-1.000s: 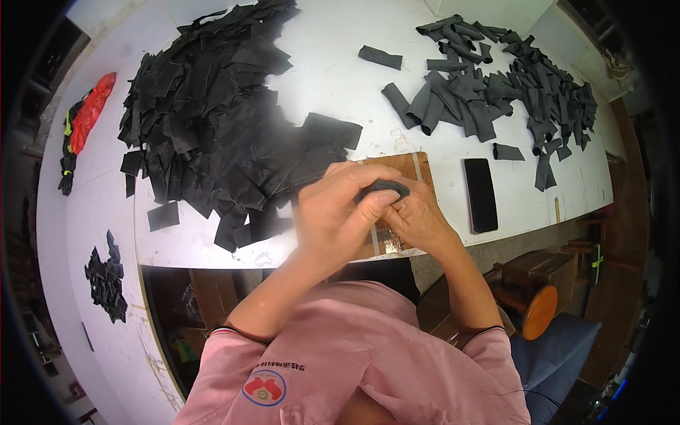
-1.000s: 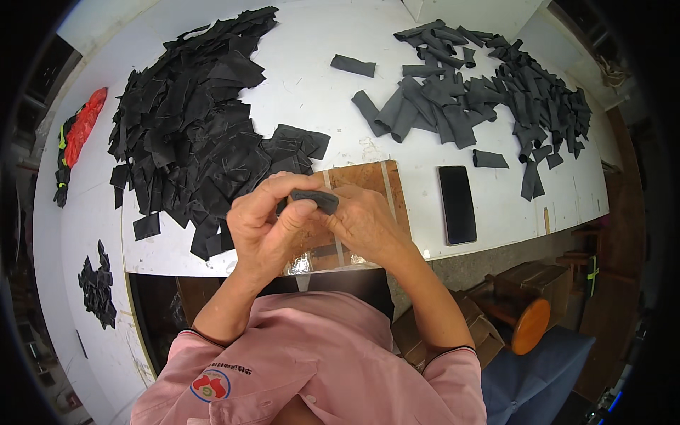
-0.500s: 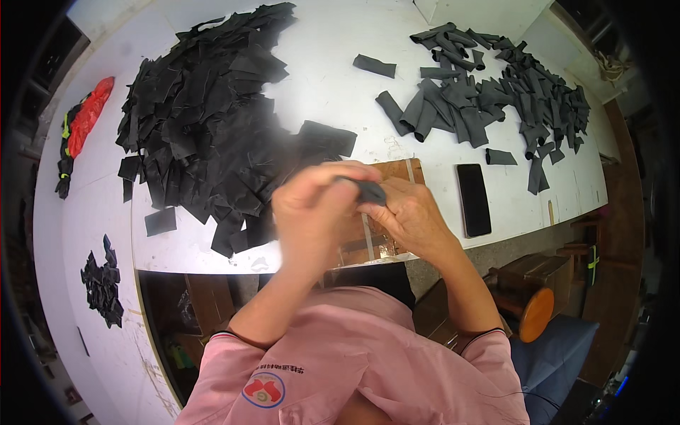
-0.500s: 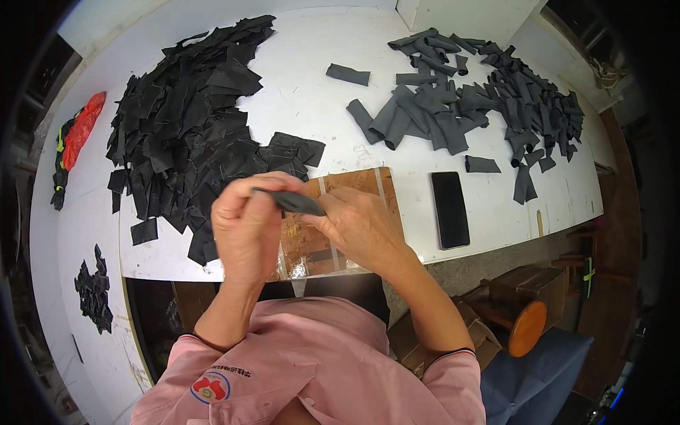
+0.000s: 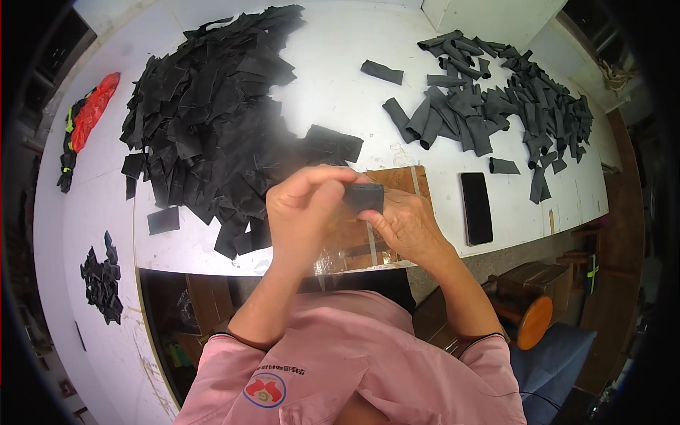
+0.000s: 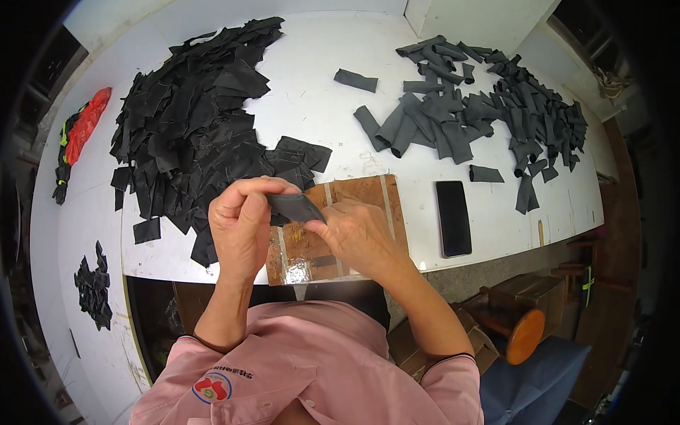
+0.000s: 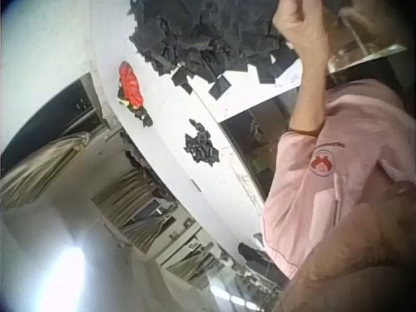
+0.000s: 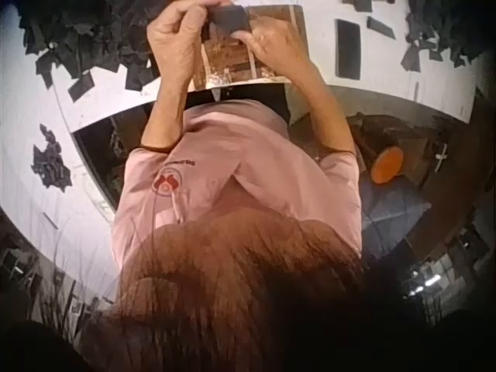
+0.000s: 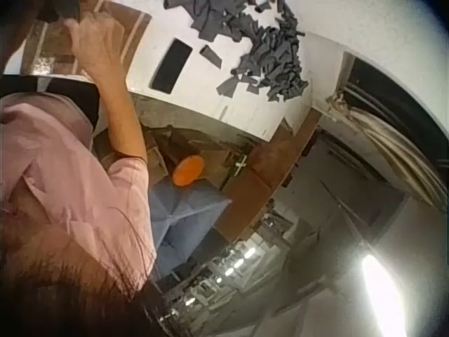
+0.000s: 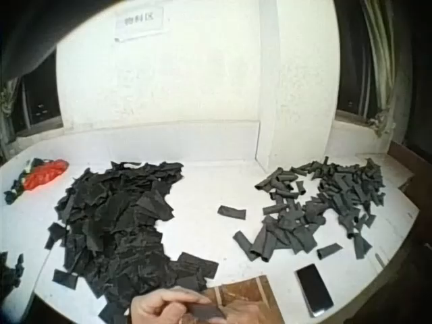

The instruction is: Manually assembling small black foam or rubber strips on a workbench.

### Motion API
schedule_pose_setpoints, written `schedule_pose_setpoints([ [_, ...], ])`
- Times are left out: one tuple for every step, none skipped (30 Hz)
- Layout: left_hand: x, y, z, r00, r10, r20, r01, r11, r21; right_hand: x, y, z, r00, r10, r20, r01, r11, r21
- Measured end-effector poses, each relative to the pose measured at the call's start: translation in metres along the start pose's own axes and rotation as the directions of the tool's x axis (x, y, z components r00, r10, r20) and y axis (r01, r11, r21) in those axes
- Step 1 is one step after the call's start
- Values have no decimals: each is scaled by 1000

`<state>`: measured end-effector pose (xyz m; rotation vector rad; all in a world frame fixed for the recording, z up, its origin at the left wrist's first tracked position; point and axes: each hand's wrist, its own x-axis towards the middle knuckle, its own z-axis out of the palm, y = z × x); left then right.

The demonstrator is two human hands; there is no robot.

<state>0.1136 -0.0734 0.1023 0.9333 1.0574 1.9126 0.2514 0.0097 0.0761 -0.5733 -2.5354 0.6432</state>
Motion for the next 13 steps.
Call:
schedule_pose_setpoints([
  [-2, 3, 2, 999, -32, -5, 32, 998, 57, 0, -1, -2, 1000, 4, 1, -4, 1000, -3],
  [-2, 4, 5, 999, -36, 12, 35, 999, 13, 0, -2, -3, 1000, 1, 2, -1, 1000, -3],
  [-2, 3, 4, 999, -35, 9, 35, 999, 12, 0, -3, -6, 1000, 11, 17, -11, 1000, -17],
  [-3, 1, 0, 999, -40, 22, 39, 998, 54, 0, -5, -7, 999, 16, 35, -15, 1000, -26],
  [-4, 1, -3, 998, -47, 32, 43, 994, 98, 2, -8, -10, 999, 9, 43, -8, 1000, -20],
  [-4, 4, 1, 997, -72, -6, 72, 996, 48, 3, -11, -13, 999, 26, 39, -25, 1000, -12],
  [-3, 7, 4, 997, -67, -28, 69, 996, 56, 6, -14, -16, 999, 36, 39, -36, 999, -1],
  [-3, 8, 6, 995, -99, 31, 97, 994, 56, 6, -15, -19, 995, 44, 94, -43, 999, -14],
  [-2, 9, 8, 988, -130, 86, 125, 990, 58, 6, -16, -19, 994, 22, 111, -22, 1000, 2],
  [2, 15, 12, 984, -108, 139, 79, 977, 196, 5, -16, -19, 998, 32, 50, -36, 995, 95],
  [5, 17, 15, 977, -97, 191, 29, 943, 330, 4, -15, -18, 999, 47, -5, -45, 981, 190],
  [8, 9, 16, 976, -2, 218, -81, 924, 374, -1, -8, -10, 985, 152, 81, -171, 913, 369],
  [13, 12, 18, 948, -84, 307, -98, 841, 532, -3, 0, -1, 980, 168, 110, -200, 873, 445],
])
